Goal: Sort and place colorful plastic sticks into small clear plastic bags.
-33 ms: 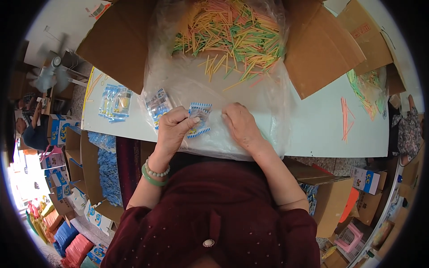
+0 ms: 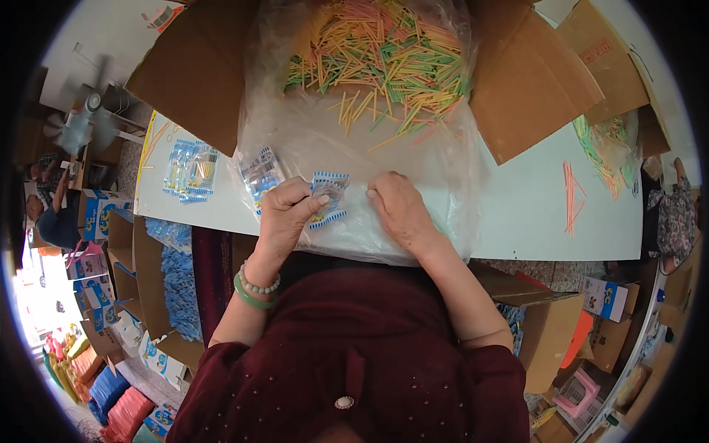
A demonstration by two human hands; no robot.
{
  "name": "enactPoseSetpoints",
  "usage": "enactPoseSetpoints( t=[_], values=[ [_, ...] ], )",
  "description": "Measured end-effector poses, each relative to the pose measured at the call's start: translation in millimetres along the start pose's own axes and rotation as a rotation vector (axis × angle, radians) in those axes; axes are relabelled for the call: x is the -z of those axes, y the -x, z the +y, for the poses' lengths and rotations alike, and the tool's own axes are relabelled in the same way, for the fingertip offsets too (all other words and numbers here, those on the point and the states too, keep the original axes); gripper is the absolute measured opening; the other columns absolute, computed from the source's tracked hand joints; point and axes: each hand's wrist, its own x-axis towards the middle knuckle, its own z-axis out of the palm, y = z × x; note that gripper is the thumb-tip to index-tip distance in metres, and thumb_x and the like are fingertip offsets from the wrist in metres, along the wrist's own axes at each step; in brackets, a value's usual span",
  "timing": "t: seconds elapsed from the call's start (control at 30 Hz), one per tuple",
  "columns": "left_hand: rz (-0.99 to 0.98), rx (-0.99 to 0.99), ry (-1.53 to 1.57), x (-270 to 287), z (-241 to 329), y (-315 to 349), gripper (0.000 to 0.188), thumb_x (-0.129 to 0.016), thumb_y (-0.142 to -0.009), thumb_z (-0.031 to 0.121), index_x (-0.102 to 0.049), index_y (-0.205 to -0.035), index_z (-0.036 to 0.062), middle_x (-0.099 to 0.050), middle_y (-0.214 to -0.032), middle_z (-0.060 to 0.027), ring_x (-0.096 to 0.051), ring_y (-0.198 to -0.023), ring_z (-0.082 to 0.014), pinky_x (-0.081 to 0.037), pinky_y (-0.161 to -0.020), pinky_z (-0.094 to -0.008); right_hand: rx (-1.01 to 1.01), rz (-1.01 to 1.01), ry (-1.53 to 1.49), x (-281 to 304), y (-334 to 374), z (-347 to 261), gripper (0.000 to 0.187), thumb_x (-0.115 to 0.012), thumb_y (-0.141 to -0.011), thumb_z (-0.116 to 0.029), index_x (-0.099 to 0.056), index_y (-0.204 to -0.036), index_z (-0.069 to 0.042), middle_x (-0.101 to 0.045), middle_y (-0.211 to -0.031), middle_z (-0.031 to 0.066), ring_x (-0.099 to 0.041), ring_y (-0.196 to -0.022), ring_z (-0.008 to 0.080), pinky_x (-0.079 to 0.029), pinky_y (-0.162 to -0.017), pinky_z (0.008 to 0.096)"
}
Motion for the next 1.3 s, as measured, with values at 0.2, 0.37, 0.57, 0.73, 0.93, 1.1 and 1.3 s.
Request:
enactPoseSetpoints(
  t=[0.2,0.37,0.57,0.73,0.93,1.1,1.3],
  values=[
    [0.010,0.076,0.073,-7.1,7.8,2.8,0.008,-0.071,-0.077,-0.001,-0.063,-0.074,-0.0029,-0.049,-0.068,0.0000,-0.045,-0.059,-0.0070,-0.035,-0.051,-0.0238,-0.318,0.305,-0.994,44.3,-50.6,-59.8,0.019,-0.047,-0.097,-0.022,-0.044,-0.088,-0.005,-0.062,-0.077,0.0120,-0.063,-0.077,0.0243,-0.047,-0.084,0.0400],
    [-0.070,0.165,0.154,-15.3,20.0,4.4,0.007,-0.072,-0.077,0.001,-0.066,-0.078,-0.0021,-0.050,-0.067,0.0012,-0.043,-0.053,-0.0048,-0.033,-0.046,-0.0220,-0.240,0.361,-1.025,27.0,-77.2,-76.8,0.024,-0.044,-0.098,-0.028,-0.040,-0.090,-0.006,-0.065,-0.076,0.0140,-0.065,-0.081,0.0270,-0.042,-0.093,0.0405],
    [-0.092,0.230,0.245,-14.2,15.9,7.8,0.008,-0.070,-0.081,0.007,-0.067,-0.083,-0.0001,-0.054,-0.071,0.0017,-0.047,-0.055,-0.0031,-0.037,-0.047,-0.0185,-0.294,0.288,-0.920,17.5,-54.9,-72.4,0.021,-0.042,-0.098,-0.025,-0.041,-0.089,-0.006,-0.067,-0.084,0.0146,-0.063,-0.092,0.0257,-0.040,-0.096,0.0399],
    [-0.143,0.210,0.299,-18.1,10.3,0.4,0.011,-0.068,-0.083,0.009,-0.068,-0.091,0.0007,-0.058,-0.077,0.0007,-0.050,-0.064,-0.0043,-0.041,-0.053,-0.0191,-0.213,0.125,-0.877,15.8,-49.1,-55.8,0.017,-0.043,-0.097,-0.019,-0.046,-0.094,-0.003,-0.066,-0.097,0.0146,-0.055,-0.109,0.0263,-0.038,-0.099,0.0407],
    [-0.214,0.071,0.322,-22.1,9.1,-3.4,0.020,-0.060,-0.091,0.014,-0.066,-0.101,-0.0026,-0.059,-0.099,-0.0022,-0.051,-0.088,-0.0075,-0.043,-0.077,-0.0237,-0.149,-0.023,-0.741,13.8,-39.2,-42.9,0.016,-0.048,-0.093,-0.014,-0.051,-0.103,-0.002,-0.062,-0.112,0.0142,-0.050,-0.117,0.0260,-0.036,-0.101,0.0388],
    [-0.176,-0.015,0.466,-8.8,-1.0,-8.4,0.024,-0.055,-0.093,0.015,-0.065,-0.110,0.0016,-0.055,-0.103,-0.0038,-0.049,-0.094,-0.0124,-0.041,-0.080,-0.0255,-0.380,-0.003,-0.939,27.8,-39.4,-45.6,0.031,-0.060,-0.083,-0.008,-0.054,-0.113,0.000,-0.061,-0.112,0.0135,-0.051,-0.114,0.0200,-0.037,-0.100,0.0346],
    [-0.148,-0.119,0.315,5.2,4.9,-5.3,0.028,-0.055,-0.090,0.012,-0.063,-0.114,0.0001,-0.053,-0.118,-0.0083,-0.049,-0.108,-0.0180,-0.037,-0.097,-0.0316,-0.262,-0.076,-0.404,26.6,-43.8,-54.7,0.012,-0.058,-0.078,0.000,-0.061,-0.089,0.002,-0.061,-0.094,0.0085,-0.056,-0.093,0.0187,-0.043,-0.082,0.0291]
  ],
)
